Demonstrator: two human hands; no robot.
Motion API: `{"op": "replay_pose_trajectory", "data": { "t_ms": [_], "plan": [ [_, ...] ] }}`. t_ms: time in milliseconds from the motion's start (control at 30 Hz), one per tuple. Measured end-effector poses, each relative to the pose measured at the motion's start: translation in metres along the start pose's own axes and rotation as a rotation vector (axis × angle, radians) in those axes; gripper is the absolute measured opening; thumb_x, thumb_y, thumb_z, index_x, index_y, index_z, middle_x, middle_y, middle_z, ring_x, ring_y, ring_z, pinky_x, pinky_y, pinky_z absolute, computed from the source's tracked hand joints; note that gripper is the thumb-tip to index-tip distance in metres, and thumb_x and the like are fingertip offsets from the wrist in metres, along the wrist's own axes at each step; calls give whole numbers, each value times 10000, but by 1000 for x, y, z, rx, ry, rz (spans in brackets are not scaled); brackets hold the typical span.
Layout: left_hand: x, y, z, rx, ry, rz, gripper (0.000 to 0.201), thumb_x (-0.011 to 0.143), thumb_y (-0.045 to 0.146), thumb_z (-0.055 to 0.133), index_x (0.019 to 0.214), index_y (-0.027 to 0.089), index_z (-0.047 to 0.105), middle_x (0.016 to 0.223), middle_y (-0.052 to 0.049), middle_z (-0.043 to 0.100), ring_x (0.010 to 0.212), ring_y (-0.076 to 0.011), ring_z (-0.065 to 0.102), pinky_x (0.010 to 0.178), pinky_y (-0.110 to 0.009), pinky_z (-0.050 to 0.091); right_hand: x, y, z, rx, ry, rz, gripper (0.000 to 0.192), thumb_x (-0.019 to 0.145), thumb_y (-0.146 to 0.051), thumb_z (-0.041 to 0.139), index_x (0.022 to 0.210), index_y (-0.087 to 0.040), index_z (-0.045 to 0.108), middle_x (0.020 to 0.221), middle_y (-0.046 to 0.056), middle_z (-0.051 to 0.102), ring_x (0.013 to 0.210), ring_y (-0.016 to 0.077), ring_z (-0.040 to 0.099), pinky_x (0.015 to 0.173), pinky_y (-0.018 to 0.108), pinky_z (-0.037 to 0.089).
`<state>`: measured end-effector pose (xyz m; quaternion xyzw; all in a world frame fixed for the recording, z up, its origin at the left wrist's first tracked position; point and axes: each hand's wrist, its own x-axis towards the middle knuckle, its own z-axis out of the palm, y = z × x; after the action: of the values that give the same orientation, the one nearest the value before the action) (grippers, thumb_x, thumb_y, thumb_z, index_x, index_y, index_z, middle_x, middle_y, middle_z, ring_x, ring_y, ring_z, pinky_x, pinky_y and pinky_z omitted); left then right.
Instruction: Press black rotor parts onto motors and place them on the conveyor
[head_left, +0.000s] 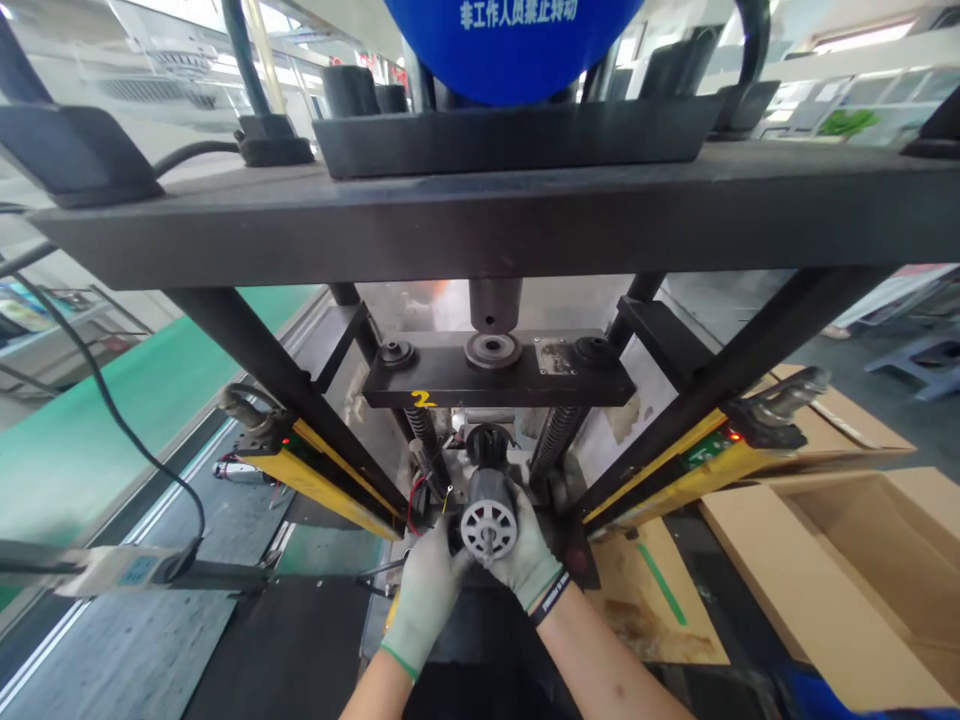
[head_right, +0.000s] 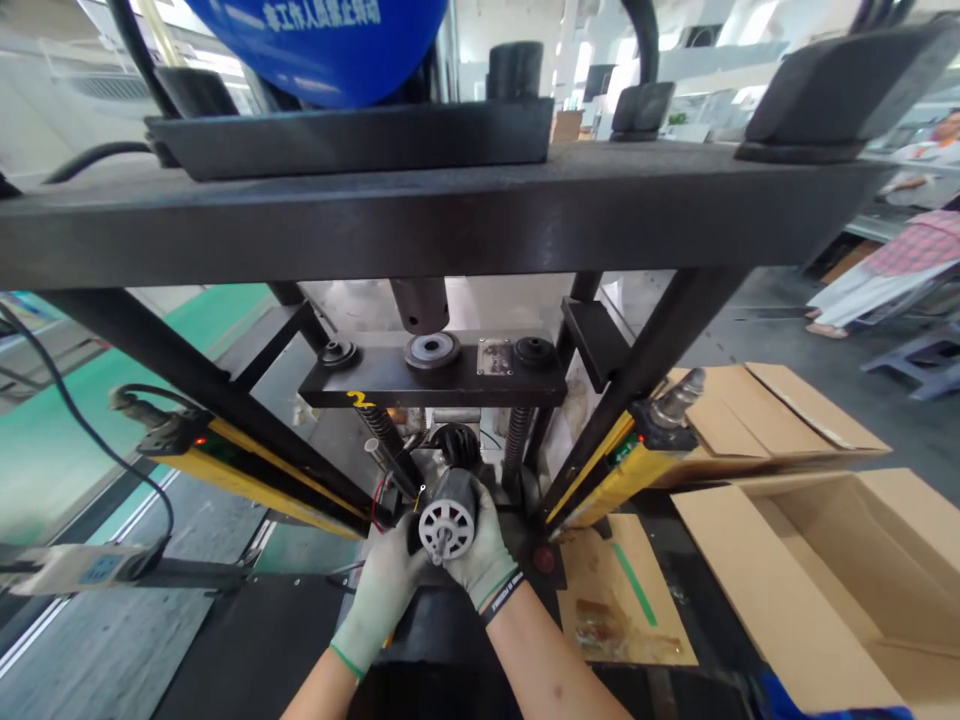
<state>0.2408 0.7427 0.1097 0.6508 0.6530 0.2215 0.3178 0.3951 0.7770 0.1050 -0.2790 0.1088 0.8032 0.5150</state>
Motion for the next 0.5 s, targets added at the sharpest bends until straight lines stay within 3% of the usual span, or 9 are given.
{"op": "replay_pose_trajectory", "data": {
  "t_ms": [167,267,367,500],
  "plan": [
    [24,33,-16,-108,33,20,448,982,571,567,1113,165,706,1086,-186,790,1058,-354,742,923,-433,530,15,-20,34,-89,-62,-106,400,993,-493,442,1007,-206,720,975,68,796,940,227,737,842,394,630],
    [32,48,-16,-79,34,18,475,1019,592,476,956,176,696,909,-158,763,928,-317,739,843,-390,513,19,-35,49,-114,-91,-41,331,992,-378,419,996,-207,703,912,68,785,901,242,736,853,441,632],
    [26,52,-14,-144,-40,24,457,1015,579,489,944,181,701,872,-130,752,895,-287,727,833,-360,513,16,-39,50,-128,-110,36,341,1004,-412,431,990,-206,702,886,71,779,879,250,735,806,436,637],
    [-1,46,-21,-327,-213,65,465,981,598,563,964,162,724,958,-108,748,908,-246,681,867,-338,536,-2,-24,33,-128,-75,48,424,1025,-543,472,967,-198,713,808,63,766,772,227,729,717,374,632]
  ]
}}
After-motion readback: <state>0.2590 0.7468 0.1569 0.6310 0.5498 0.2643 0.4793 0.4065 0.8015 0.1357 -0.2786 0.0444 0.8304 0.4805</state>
